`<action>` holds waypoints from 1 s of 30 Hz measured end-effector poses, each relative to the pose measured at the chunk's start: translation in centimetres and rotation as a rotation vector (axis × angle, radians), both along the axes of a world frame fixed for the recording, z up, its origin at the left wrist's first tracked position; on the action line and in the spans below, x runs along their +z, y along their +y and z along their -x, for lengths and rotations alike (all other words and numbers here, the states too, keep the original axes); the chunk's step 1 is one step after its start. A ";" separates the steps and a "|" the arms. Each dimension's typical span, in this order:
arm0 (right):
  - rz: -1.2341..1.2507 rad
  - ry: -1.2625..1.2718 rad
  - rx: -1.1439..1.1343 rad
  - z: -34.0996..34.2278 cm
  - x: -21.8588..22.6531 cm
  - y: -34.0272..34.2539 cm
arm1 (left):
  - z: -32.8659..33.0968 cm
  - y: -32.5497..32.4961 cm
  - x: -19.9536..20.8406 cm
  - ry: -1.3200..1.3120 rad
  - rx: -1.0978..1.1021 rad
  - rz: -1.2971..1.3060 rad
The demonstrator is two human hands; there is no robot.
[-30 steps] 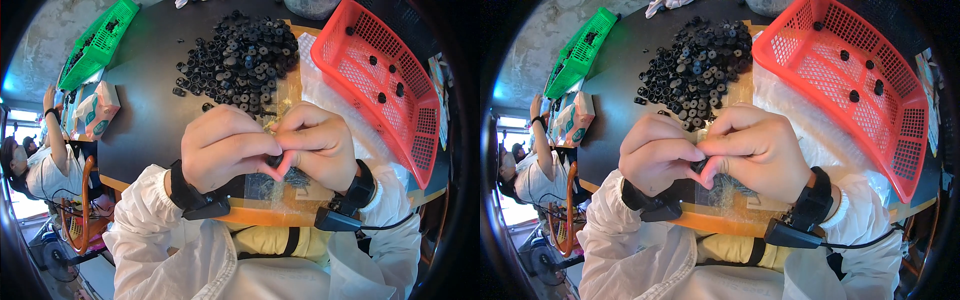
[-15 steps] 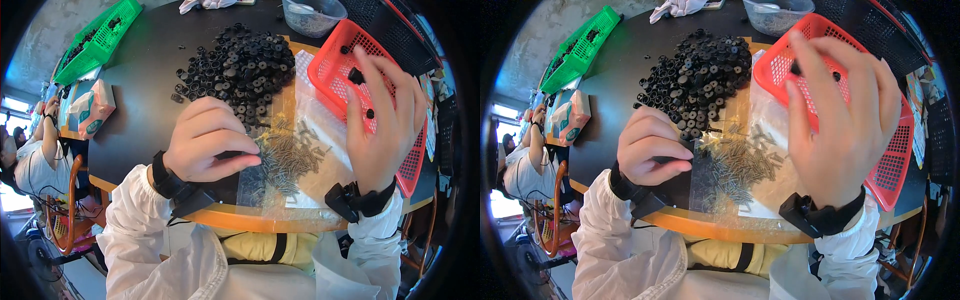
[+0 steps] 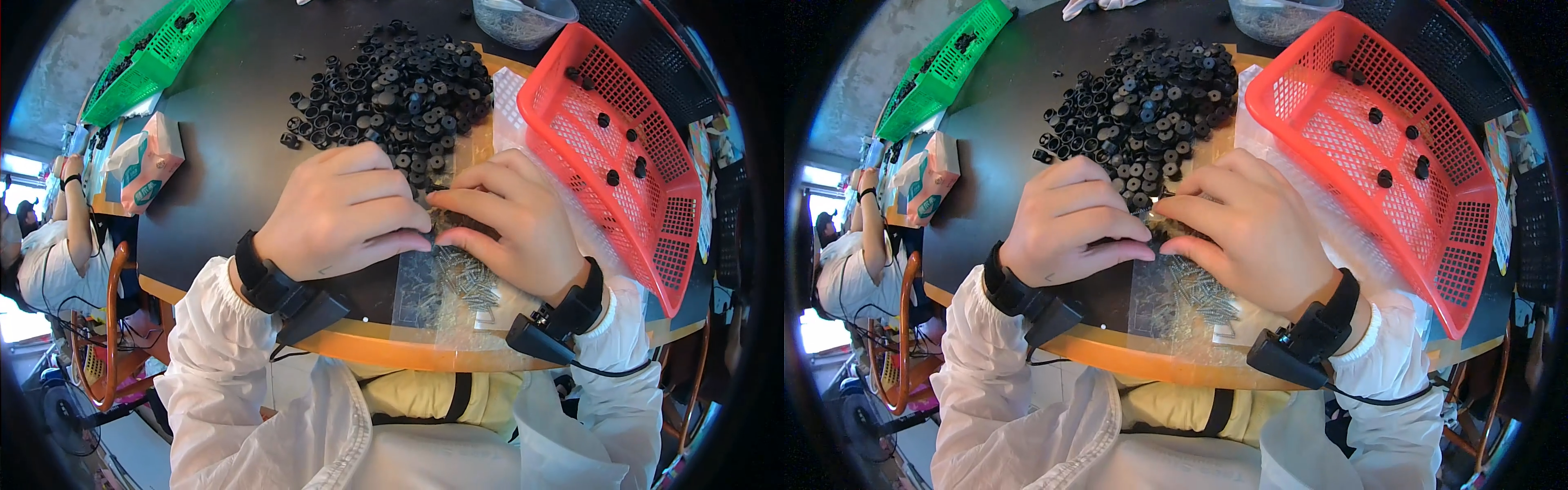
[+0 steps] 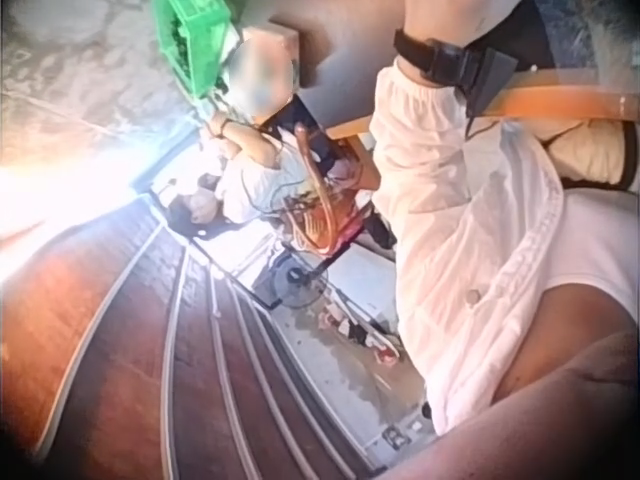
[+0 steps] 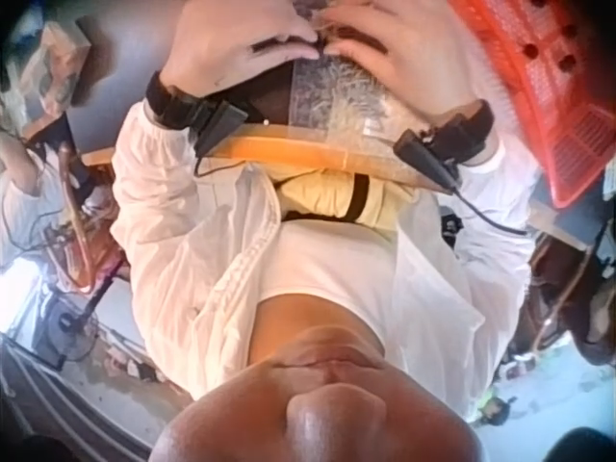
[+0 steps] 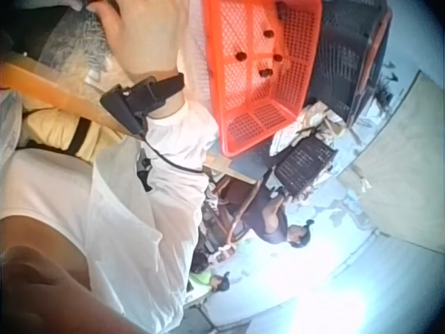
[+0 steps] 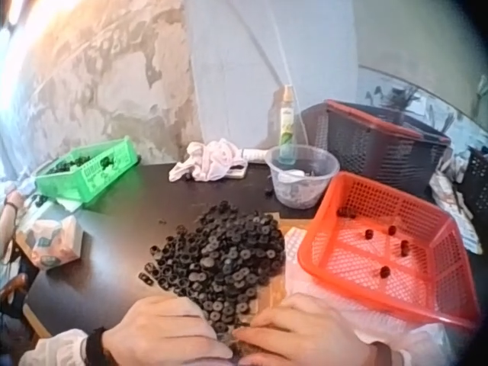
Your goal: Assembling small black plastic shoe components by hand at a workstation.
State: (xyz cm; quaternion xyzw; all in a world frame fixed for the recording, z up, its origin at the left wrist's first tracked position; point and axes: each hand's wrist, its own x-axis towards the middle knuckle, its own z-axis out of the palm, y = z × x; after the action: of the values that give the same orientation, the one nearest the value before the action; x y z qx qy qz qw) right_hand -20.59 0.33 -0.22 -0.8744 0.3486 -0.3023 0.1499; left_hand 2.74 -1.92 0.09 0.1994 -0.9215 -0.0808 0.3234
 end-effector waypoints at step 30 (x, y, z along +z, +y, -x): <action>-0.098 -0.193 -0.071 0.3 -0.1 0.3 | -6.3 -6.1 -2.5 0.750 0.630 -0.499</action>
State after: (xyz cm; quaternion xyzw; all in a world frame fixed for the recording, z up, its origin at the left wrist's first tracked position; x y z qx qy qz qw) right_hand -20.88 0.61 -0.32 -0.8200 0.3779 -0.3727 0.2144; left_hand 9.00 -8.02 -2.37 0.4940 -0.5916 -0.2617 0.5809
